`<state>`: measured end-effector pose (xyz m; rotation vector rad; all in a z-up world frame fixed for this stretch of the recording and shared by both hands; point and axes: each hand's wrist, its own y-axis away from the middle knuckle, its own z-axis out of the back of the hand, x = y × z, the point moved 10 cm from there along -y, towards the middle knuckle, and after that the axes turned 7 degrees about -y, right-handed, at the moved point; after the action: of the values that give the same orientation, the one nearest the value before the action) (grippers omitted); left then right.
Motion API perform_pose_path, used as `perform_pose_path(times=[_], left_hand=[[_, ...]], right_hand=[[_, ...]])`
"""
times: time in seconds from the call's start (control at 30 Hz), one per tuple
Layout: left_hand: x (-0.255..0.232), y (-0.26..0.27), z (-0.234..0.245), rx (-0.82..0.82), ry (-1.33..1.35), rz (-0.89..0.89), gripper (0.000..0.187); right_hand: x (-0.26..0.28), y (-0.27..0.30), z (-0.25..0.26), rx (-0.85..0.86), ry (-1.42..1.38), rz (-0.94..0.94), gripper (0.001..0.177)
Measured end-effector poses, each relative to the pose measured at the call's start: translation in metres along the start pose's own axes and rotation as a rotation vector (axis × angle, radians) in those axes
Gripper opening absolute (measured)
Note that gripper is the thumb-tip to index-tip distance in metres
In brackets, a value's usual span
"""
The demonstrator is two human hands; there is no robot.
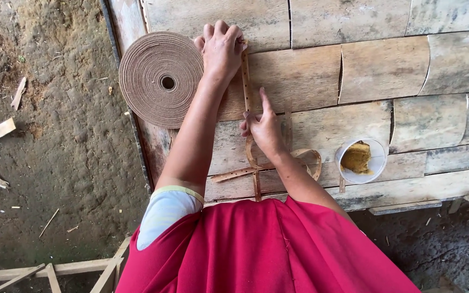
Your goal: Applying adhesive to thin wooden strips and carefully positioning them onto a wooden board.
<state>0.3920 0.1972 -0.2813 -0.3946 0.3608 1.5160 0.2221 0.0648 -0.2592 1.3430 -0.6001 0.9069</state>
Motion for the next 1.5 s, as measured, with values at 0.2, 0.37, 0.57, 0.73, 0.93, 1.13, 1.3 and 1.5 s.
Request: perform_pose_path(times=[0.2, 0.37, 0.57, 0.73, 0.93, 1.13, 1.3, 1.5], left_hand=[[0.005, -0.003, -0.006, -0.007, 0.024, 0.033, 0.036], [0.001, 0.001, 0.002, -0.011, -0.034, 0.031, 0.045], [-0.024, 0.043, 0.032, -0.163, -0.098, -0.154, 0.028], [-0.023, 0.061, -0.003, 0.052, -0.223, -0.235, 0.046], [-0.023, 0.065, -0.011, 0.044, -0.309, -0.224, 0.046], [-0.023, 0.063, -0.01, 0.123, -0.249, -0.186, 0.049], [-0.02, 0.063, -0.02, 0.201, -0.264, -0.196, 0.057], [-0.014, 0.064, -0.035, 0.29, -0.238, -0.25, 0.069]], right_hand=[[-0.003, -0.001, 0.0, -0.015, 0.011, -0.01, 0.081], [-0.005, -0.003, 0.001, -0.02, 0.05, 0.025, 0.078], [-0.005, -0.002, 0.002, -0.033, 0.061, 0.031, 0.081], [0.003, 0.0, 0.004, -0.096, 0.248, 0.085, 0.08], [0.001, -0.001, 0.007, -0.121, 0.36, 0.141, 0.08], [0.004, 0.004, 0.003, -0.071, 0.145, 0.044, 0.079], [0.001, 0.01, 0.001, -0.021, 0.079, 0.017, 0.076], [-0.014, 0.016, 0.002, 0.004, 0.044, -0.034, 0.08]])
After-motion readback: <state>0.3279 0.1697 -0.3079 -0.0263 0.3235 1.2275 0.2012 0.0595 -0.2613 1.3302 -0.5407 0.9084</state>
